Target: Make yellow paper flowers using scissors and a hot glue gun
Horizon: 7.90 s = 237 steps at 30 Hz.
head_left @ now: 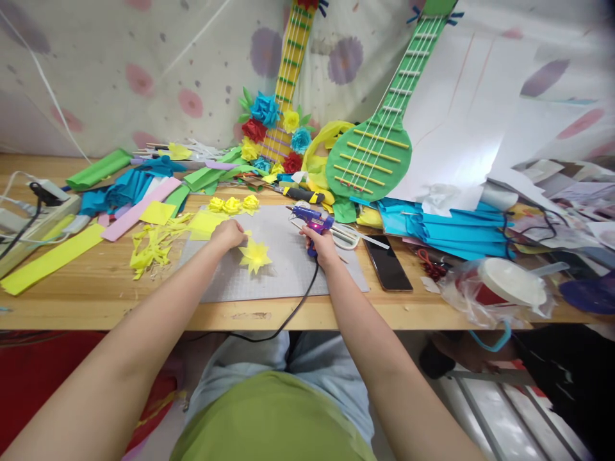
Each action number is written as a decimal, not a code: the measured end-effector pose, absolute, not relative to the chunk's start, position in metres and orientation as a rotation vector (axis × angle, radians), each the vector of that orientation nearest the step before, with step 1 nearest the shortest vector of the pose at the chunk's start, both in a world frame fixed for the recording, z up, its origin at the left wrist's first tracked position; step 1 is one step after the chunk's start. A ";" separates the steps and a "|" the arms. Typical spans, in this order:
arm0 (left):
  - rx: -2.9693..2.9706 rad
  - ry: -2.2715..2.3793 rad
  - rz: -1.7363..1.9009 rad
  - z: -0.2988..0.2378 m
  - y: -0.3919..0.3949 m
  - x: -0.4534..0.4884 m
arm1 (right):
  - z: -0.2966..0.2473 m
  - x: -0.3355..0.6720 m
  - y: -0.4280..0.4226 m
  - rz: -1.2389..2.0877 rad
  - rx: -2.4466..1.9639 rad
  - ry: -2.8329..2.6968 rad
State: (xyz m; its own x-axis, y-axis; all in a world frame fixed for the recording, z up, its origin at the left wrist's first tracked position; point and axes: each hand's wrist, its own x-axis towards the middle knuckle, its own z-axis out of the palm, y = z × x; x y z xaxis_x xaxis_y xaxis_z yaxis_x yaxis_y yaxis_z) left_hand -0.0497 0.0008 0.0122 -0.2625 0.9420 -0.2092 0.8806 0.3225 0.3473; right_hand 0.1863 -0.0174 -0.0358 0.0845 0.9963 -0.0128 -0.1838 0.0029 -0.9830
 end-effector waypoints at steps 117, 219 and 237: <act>1.351 1.556 0.929 0.052 -0.018 -0.032 | -0.022 0.185 -0.025 1.281 -1.056 -0.998; 2.267 1.563 -0.432 0.093 0.033 0.027 | -0.027 0.177 -0.014 1.269 -1.053 -0.693; 2.209 1.607 -0.176 0.074 0.043 0.016 | -0.026 0.177 -0.014 1.271 -1.084 -0.678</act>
